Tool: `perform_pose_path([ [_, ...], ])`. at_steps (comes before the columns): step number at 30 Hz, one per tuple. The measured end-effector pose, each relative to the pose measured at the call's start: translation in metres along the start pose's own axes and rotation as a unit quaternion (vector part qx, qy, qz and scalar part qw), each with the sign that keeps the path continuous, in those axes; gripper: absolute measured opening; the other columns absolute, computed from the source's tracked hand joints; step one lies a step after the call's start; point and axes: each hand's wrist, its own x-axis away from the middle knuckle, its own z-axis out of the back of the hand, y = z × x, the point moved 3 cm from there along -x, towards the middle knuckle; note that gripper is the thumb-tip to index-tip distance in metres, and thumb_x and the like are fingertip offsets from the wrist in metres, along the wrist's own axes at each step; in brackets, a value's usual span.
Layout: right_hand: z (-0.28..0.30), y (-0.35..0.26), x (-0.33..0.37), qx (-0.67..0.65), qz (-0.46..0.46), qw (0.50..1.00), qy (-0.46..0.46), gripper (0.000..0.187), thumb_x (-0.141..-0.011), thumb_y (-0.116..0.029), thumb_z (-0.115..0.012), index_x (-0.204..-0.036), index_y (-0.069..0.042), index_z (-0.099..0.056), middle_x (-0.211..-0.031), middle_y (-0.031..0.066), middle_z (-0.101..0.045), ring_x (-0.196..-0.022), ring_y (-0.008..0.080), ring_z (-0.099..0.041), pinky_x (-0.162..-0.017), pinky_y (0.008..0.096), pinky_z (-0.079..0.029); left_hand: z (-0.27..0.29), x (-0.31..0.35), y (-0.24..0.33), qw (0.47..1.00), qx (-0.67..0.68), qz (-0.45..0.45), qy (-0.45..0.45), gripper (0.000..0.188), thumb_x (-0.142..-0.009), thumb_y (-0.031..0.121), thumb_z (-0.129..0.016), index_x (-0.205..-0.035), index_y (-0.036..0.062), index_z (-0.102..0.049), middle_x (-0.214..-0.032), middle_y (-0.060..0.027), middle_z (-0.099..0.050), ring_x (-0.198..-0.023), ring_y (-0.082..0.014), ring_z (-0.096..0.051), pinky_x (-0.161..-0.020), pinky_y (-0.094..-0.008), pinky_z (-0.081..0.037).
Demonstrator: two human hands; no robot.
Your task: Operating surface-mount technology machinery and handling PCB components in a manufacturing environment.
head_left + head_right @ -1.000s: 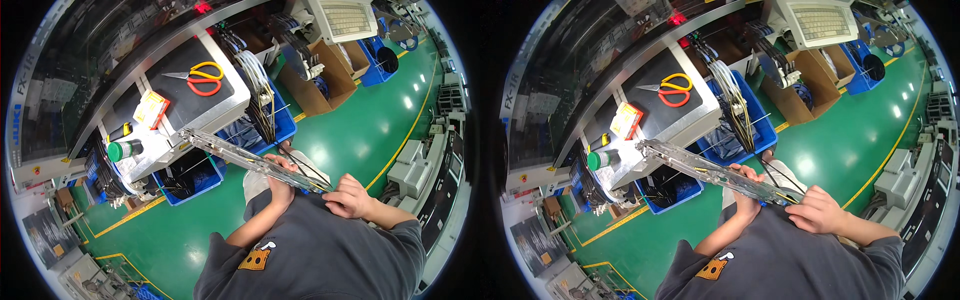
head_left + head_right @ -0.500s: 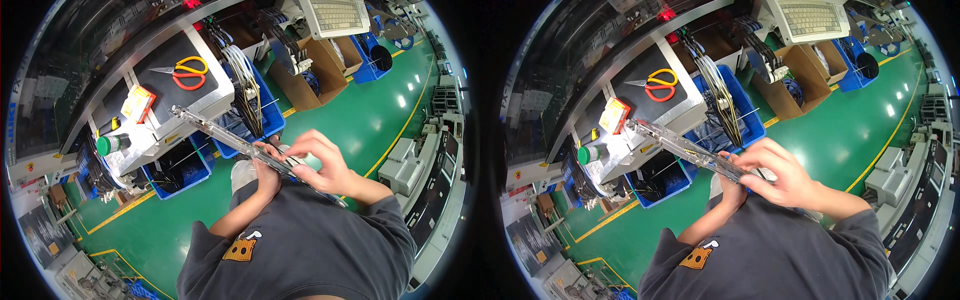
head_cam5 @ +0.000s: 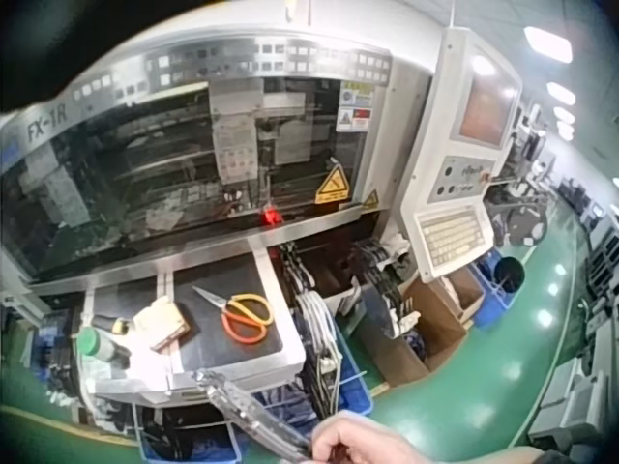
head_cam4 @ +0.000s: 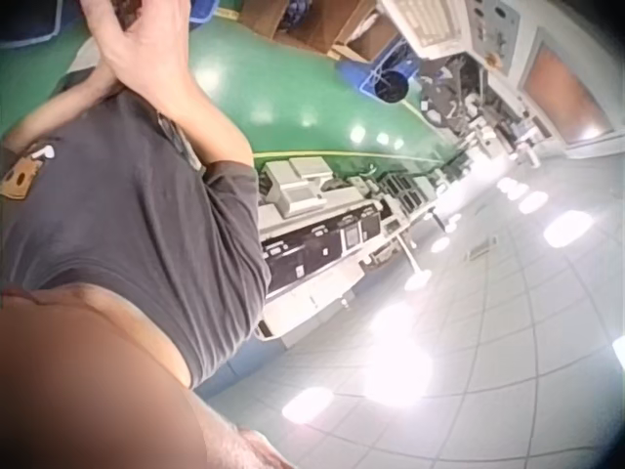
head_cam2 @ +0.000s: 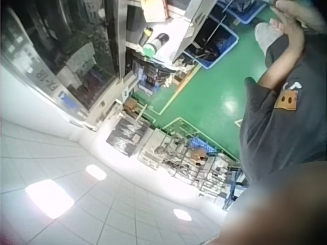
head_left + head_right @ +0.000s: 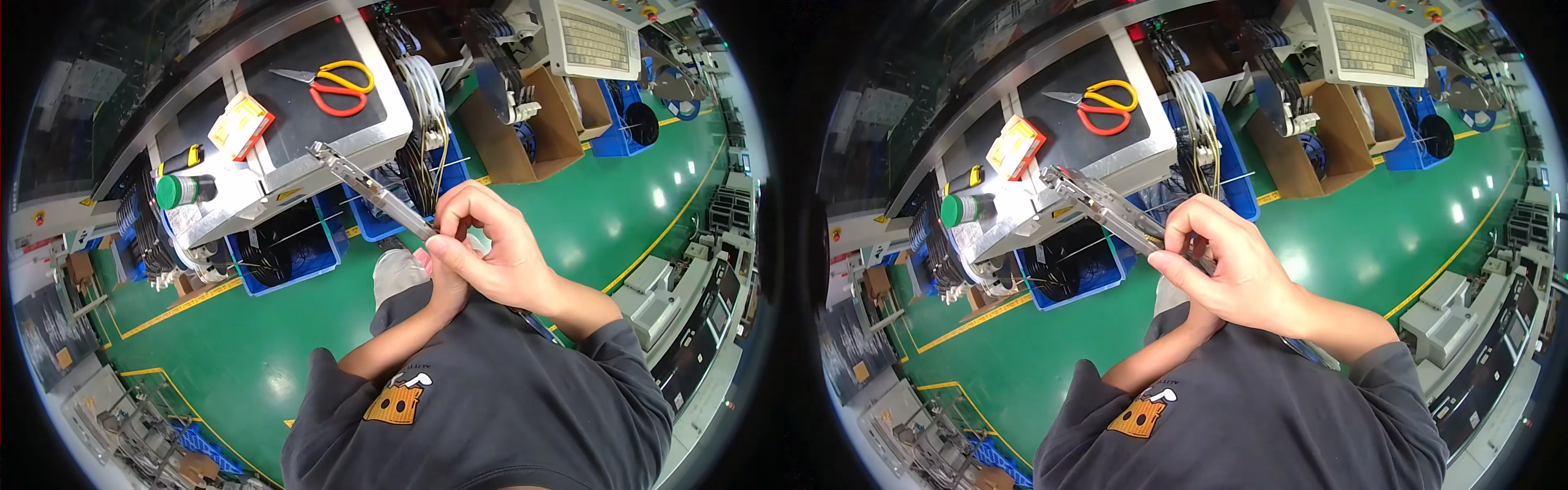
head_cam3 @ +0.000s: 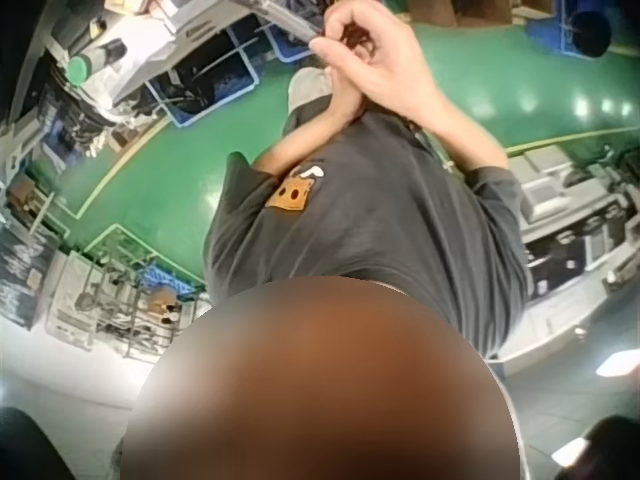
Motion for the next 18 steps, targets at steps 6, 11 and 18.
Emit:
perform_pose_path([
  [6, -0.007, 0.007, 0.0, -0.12, -0.047, 0.992, -0.006, 0.009, -0.094, -0.006, -0.066, -0.096, -0.002, -0.058, -0.112, 0.0095, -0.054, -0.097, 0.0144, -0.054, -0.089, 0.0298, -0.048, 0.016, -0.002, -0.009, 0.991, -0.13, -0.023, -0.028, 0.057, -0.099, 0.057, -0.054, -0.126, 0.0079, -0.046, -0.12, -0.0033, -0.049, -0.112, -0.0142, -0.05, -0.092, -0.0303, -0.044],
  [11, -0.012, 0.002, 0.001, -0.096, -0.051, 0.994, -0.006, 0.007, -0.095, -0.006, -0.065, -0.097, -0.001, -0.06, -0.118, 0.011, -0.053, -0.103, 0.0152, -0.054, -0.095, 0.0326, -0.045, 0.017, 0.0, -0.009, 0.994, -0.103, -0.018, -0.04, 0.062, -0.098, 0.059, -0.054, -0.13, 0.0065, -0.044, -0.126, -0.0046, -0.048, -0.12, -0.0175, -0.047, -0.101, -0.0335, -0.041],
  [18, -0.015, 0.001, 0.0, -0.123, -0.042, 0.992, -0.003, 0.008, -0.095, -0.007, -0.066, -0.098, -0.001, -0.062, -0.13, 0.0151, -0.053, -0.112, 0.0174, -0.055, -0.1, 0.0352, -0.045, 0.002, 0.0, 0.003, 0.973, 0.23, 0.029, 0.006, 0.057, -0.096, 0.061, -0.056, -0.113, 0.0075, -0.048, -0.108, -0.0011, -0.048, -0.1, -0.0118, -0.05, -0.082, -0.0282, -0.045],
])
